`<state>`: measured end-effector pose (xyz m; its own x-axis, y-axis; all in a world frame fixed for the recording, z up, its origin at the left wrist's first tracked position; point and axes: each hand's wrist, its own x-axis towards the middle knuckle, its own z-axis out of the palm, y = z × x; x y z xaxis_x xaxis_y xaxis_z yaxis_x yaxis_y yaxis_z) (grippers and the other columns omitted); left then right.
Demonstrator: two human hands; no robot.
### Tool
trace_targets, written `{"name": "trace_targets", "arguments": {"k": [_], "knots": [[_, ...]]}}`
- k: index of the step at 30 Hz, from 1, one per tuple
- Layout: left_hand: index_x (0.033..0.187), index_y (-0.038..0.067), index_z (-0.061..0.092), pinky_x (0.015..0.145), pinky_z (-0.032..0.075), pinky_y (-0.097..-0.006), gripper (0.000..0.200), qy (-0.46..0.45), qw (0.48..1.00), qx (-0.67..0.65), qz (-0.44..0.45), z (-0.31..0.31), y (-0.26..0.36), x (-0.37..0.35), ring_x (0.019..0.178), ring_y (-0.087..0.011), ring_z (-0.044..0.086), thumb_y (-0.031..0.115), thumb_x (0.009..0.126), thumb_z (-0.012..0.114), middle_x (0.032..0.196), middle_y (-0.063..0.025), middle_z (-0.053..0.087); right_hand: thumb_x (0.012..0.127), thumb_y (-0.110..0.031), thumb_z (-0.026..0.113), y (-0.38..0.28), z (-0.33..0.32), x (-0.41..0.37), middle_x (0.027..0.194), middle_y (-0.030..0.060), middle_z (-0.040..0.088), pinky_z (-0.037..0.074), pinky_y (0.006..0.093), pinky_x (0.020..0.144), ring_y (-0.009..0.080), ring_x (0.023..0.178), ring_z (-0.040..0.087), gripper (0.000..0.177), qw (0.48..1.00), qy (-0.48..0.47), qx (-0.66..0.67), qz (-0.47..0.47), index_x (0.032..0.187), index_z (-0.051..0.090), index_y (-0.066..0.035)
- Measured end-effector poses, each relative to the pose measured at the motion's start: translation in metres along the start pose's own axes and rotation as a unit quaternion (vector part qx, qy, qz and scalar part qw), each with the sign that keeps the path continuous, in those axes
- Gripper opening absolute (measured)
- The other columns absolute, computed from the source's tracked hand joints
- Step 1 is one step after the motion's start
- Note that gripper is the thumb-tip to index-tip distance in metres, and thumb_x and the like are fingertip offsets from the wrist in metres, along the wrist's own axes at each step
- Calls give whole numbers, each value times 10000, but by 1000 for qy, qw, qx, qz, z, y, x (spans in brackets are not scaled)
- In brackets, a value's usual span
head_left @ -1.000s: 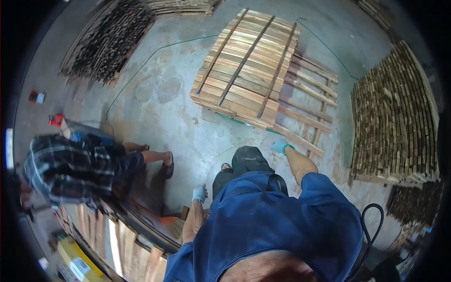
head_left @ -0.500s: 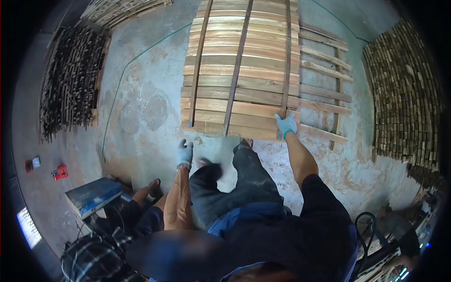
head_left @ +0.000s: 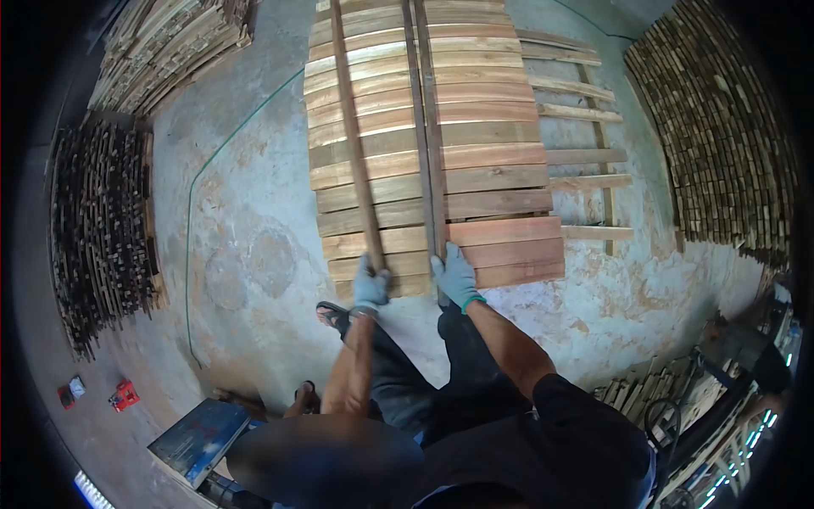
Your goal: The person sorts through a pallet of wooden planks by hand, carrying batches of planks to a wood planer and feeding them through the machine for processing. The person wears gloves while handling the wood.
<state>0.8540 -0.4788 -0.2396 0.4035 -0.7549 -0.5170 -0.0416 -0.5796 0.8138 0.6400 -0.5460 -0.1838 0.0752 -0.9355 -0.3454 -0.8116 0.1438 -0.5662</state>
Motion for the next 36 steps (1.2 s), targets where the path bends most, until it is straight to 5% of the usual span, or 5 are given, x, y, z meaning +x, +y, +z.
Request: {"name": "trace_targets", "arguments": {"k": [13,20,26,31,36], "knots": [[1299,110,490,611,471,-256,591,-257,946,-183,-71,18,43,-115,718,-100,553,2,756,697,844,-19,603,791,-188,655,-41,-11,-3,916,117,626,496,374,795,254,865,610,460,897,-104,410,128,1193,484,-41],[1089,73,596,602,453,-308,307,-501,705,466,189,-31,175,-131,624,-139,546,307,891,590,709,27,567,760,-120,667,-116,-113,-64,883,52,629,504,313,719,168,800,598,458,857,-272,409,156,1184,528,-18],[910,113,597,559,438,-328,161,-350,870,-319,-135,-56,135,-73,611,-112,484,261,892,536,674,33,520,727,-18,610,-201,-170,-166,747,109,628,505,349,495,197,579,609,168,972,-81,202,92,889,571,3],[1139,99,583,783,486,-387,533,-360,671,-578,-294,-83,227,-99,824,-223,587,553,860,564,942,-71,647,762,-23,570,-216,-115,-254,721,131,609,516,377,554,254,634,620,192,967,-140,100,188,953,552,-14],[1284,56,516,896,477,-372,642,-400,783,-424,-215,-201,232,-127,1062,-210,575,384,775,729,1189,-111,600,724,-43,607,-307,-42,-258,830,153,599,505,402,637,282,738,611,339,979,-138,43,144,1054,527,-34]]}}
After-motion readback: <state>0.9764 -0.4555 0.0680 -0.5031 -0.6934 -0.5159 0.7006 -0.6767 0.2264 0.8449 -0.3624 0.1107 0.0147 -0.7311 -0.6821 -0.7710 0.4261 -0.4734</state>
